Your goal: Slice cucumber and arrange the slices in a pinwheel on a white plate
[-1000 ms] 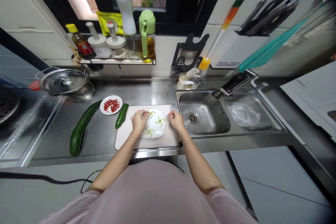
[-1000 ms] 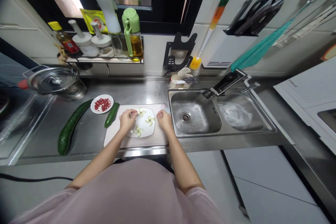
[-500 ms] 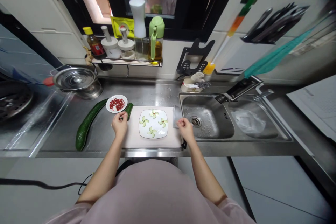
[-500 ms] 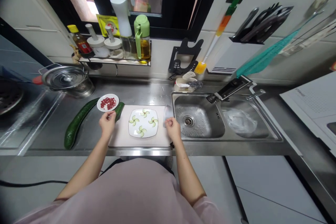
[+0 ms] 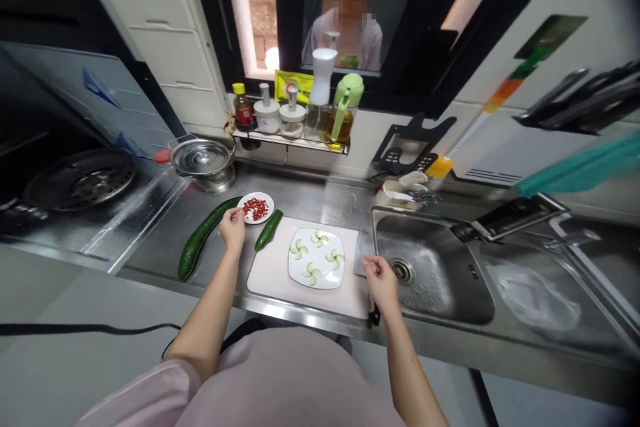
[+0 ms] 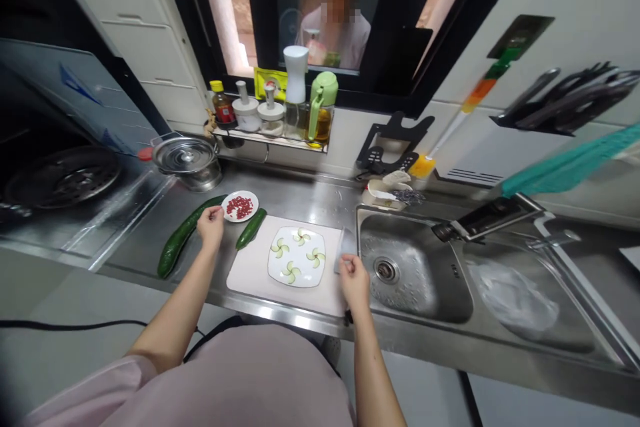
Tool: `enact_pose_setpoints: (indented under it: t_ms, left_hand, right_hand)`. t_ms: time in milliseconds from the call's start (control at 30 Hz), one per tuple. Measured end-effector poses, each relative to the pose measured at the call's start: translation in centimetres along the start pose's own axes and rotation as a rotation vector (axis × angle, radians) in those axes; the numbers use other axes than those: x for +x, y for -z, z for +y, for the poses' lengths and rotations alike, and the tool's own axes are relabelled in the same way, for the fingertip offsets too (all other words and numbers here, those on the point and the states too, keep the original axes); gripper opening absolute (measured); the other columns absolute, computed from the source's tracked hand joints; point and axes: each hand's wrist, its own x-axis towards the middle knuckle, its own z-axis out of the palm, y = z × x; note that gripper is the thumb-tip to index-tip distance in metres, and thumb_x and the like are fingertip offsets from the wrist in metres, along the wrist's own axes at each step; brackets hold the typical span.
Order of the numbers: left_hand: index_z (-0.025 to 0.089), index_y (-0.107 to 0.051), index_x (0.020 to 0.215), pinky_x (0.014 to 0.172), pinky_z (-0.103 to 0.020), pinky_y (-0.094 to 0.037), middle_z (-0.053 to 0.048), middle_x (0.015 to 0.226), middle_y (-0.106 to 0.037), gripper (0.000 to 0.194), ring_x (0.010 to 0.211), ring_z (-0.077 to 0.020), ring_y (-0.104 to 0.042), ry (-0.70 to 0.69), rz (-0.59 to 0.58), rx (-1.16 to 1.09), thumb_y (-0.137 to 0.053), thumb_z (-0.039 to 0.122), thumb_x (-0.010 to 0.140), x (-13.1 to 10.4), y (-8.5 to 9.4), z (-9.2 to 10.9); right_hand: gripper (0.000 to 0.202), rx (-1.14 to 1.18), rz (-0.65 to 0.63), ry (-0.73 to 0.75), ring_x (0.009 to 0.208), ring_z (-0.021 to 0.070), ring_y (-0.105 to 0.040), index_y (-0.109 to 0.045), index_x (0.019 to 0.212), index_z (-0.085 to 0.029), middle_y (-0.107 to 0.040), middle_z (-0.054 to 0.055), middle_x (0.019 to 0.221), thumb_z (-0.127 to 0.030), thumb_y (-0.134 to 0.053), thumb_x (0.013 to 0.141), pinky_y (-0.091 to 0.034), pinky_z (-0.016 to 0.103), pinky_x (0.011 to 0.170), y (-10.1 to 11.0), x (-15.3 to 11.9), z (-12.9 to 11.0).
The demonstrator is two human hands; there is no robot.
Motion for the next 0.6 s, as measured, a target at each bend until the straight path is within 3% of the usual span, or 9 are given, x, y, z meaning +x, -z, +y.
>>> enact_pose_setpoints:
  t_ms: [100, 267, 600]
  left_hand:
    - [0.023, -0.067, 0.099, 0.081, -0.031, -0.044, -0.003, 0.089, -0.070, 0.026, 0.081, -0.0185, -0.063, 0.047, -0.071, 0.106, -0.053, 0.038, 0.083, 1.1, -0.3, -0.2]
    - [0.029, -0.067, 0.101, 0.089, -0.040, -0.039, -0.005, 0.103, -0.072, 0.023, 0.103, -0.0257, -0.062, 0.059, -0.310, 0.411, -0.054, 0.033, 0.082, 2.8, -1.6, -0.9]
    - [0.025, -0.070, 0.101, 0.089, -0.041, -0.035, -0.012, 0.113, -0.067, 0.028, 0.106, -0.0281, -0.058, -0.115, -0.375, 0.722, -0.050, 0.027, 0.082, 5.4, -2.8, -1.2]
  right_hand:
    - [0.040, -0.002, -0.004, -0.001, 0.048, 0.0125, -0.040, -0.061, 0.082, -0.017, -0.037, -0.008, 0.050, -0.056, -0.054, 0.071, -0.032, 0.025, 0.050, -0.1, 0.1, -0.4]
    - [0.041, -0.048, -0.002, -0.005, 0.049, 0.0134, -0.042, -0.062, 0.080, -0.018, -0.042, -0.005, 0.050, -0.056, -0.054, 0.069, -0.032, 0.026, 0.051, -0.3, -0.1, -0.9]
    - [0.055, 0.010, -0.020, -0.059, 0.047, 0.0113, -0.037, -0.062, 0.082, -0.015, -0.039, -0.007, 0.048, -0.067, -0.059, 0.064, -0.030, 0.025, 0.049, -0.6, -0.4, 0.3]
